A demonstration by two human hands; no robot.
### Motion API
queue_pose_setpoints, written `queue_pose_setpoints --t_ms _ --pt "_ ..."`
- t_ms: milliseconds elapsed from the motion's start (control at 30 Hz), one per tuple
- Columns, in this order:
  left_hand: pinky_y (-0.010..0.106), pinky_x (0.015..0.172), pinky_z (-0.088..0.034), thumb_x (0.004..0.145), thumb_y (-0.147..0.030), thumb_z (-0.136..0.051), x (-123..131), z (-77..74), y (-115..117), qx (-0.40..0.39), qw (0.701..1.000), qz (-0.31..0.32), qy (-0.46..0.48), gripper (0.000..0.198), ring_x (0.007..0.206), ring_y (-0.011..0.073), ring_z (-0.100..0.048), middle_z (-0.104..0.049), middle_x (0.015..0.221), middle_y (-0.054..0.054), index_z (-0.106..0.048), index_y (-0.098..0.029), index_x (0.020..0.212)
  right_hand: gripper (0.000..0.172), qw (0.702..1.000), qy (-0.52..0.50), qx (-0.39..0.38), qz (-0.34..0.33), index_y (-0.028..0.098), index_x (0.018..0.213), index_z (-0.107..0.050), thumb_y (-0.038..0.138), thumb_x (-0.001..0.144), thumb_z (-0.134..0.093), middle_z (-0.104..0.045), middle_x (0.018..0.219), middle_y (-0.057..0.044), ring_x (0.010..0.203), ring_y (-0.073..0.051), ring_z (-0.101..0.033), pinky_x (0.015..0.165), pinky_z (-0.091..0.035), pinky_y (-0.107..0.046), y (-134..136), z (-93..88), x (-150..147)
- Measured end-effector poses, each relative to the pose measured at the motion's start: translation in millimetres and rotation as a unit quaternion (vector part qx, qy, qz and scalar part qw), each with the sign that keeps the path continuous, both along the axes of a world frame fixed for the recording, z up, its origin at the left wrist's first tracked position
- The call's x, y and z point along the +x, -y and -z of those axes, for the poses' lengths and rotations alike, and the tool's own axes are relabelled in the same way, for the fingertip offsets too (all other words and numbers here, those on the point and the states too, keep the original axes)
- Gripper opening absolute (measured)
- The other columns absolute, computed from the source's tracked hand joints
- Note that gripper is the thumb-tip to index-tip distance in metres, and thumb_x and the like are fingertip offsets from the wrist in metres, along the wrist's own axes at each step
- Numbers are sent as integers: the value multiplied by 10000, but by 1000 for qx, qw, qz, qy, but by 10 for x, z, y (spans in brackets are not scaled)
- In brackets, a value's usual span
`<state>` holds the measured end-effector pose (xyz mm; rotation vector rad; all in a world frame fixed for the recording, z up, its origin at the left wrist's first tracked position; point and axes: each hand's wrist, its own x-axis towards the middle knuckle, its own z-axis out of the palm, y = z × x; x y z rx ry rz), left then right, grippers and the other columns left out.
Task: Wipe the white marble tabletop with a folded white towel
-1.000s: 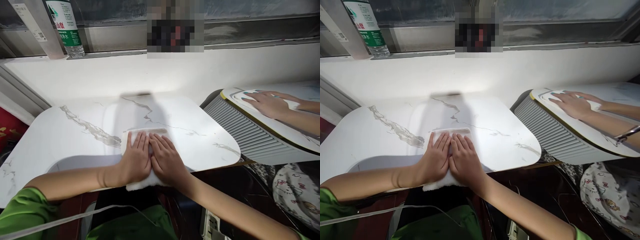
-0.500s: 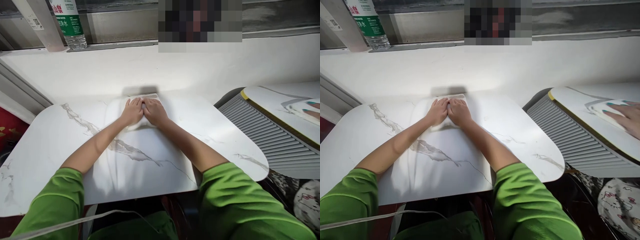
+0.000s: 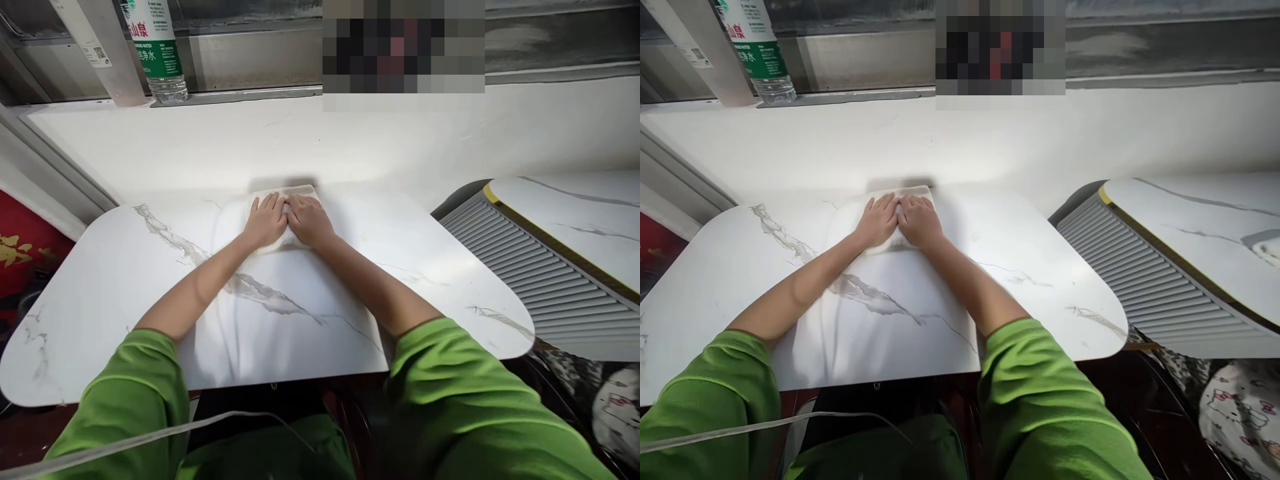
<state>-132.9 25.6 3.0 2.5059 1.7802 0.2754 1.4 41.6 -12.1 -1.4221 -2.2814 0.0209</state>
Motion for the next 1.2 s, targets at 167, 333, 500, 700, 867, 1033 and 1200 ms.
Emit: queue_pose_setpoints --t_ms 167,333,500,700,867,1033,1200 --pt "492 1233 -143 1012 -241 -274 -107 2 777 12 999 35 -4 526 1495 257 -261 -312 1597 162 -353 -49 1495 479 1000 22 2 -10 20 1314 -534 183 912 -330 -561 1404 -202 1338 -299 -474 1159 -297 -450 810 21 -33" --pt "531 1232 -147 1009 -253 -265 -250 12 1634 23 998 52 -14 540 1502 299 -236 -305 1590 203 -359 -7 1481 507 997 39 12 -62 12 1354 -525 193 922 -329 -530 1450 -176 1382 -286 -440 1186 -283 -455 1632 27 -65" --pt "496 1246 -133 1032 -332 -245 -432 1 1971 -11 998 40 37 545 1527 258 -137 -271 1617 140 -313 -92 1516 508 994 36 4 -103 45 1367 -526 206 921 -341 -515 1466 -164 1399 -281 -416 1204 -236 -485 1956 -32 -141" --pt "469 1248 -122 1014 -274 -262 -546 3 1450 -45 997 -36 52 547 1524 253 -160 -280 1614 137 -316 -66 1516 490 995 24 -19 -92 84 1356 -533 195 924 -329 -533 1452 -153 1378 -284 -431 1197 -173 -540 1454 -47 -393" --pt "472 1234 -163 998 -220 -256 -667 29 624 -10 997 -62 44 530 1502 253 -244 -335 1591 138 -370 -59 1490 495 996 6 -25 -80 59 1355 -533 169 914 -338 -537 1444 -175 1372 -285 -435 1170 -229 -487 622 6 -654" --pt "427 1224 -200 987 -214 -299 -810 28 -93 9 997 -56 51 502 1470 221 -322 -405 1561 103 -440 -113 1458 506 999 -11 -28 -43 53 1378 -517 185 925 -335 -523 1455 -186 1373 -281 -436 1176 -213 -497 -16 38 -828" --pt "412 1225 -202 1000 -229 -293 -840 33 -338 3 997 -63 54 501 1475 210 -311 -391 1570 91 -433 -120 1468 502 999 15 -37 -16 57 1395 -504 187 947 -317 -505 1474 -172 1392 -266 -418 1184 -218 -472 -215 18 -883"
